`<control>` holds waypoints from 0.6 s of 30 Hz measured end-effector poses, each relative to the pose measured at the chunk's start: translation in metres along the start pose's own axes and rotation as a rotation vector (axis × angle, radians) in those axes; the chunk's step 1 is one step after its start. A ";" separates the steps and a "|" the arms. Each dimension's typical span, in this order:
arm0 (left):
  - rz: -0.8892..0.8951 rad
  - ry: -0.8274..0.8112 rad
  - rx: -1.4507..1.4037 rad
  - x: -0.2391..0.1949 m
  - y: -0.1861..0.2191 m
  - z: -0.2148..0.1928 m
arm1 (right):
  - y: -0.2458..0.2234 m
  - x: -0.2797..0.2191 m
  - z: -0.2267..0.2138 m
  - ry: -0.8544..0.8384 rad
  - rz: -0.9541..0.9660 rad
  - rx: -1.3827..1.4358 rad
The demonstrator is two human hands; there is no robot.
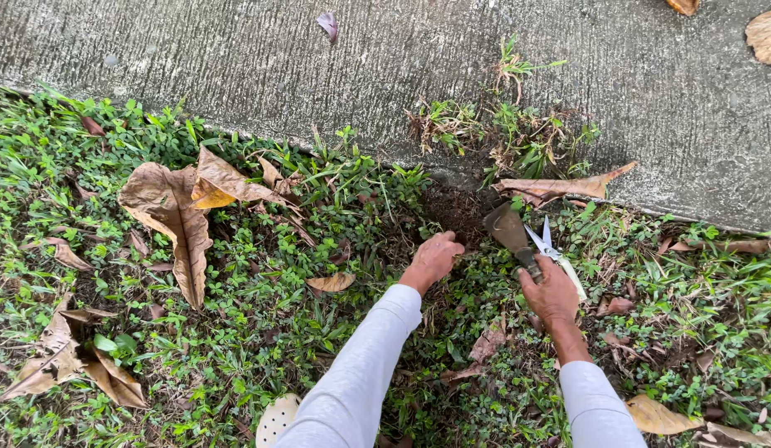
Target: The person uses a hand hoe to loosen soil and pull weeds growing along a concrete curb. They repeatedly scrape the ground and remove small plants by hand, clearing a narrow strip along the edge.
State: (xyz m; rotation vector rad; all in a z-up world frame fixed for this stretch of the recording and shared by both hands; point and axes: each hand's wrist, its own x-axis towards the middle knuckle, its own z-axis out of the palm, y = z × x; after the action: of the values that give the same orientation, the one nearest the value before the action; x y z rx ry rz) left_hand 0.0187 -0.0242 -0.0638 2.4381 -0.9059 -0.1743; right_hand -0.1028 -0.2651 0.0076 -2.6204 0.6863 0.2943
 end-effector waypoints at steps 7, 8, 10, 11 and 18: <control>-0.178 -0.217 -0.152 -0.018 0.013 -0.018 | 0.006 -0.016 -0.001 -0.164 0.039 -0.022; -0.165 -0.228 -0.146 -0.022 0.016 -0.016 | 0.010 -0.016 -0.004 -0.173 0.066 -0.039; -0.128 -0.369 -0.153 -0.041 0.024 -0.011 | 0.015 -0.018 -0.010 -0.138 0.080 -0.061; -0.107 -0.439 -0.156 -0.050 0.027 -0.008 | 0.017 -0.017 -0.012 -0.119 0.087 -0.072; -0.472 -0.191 -0.644 -0.049 0.043 -0.012 | 0.013 -0.023 0.007 -0.110 -0.079 0.008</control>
State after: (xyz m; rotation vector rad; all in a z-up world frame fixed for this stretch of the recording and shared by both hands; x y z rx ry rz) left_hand -0.0400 -0.0152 -0.0344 1.9901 -0.2560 -0.7526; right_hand -0.1296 -0.2629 0.0036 -2.5944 0.5441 0.4077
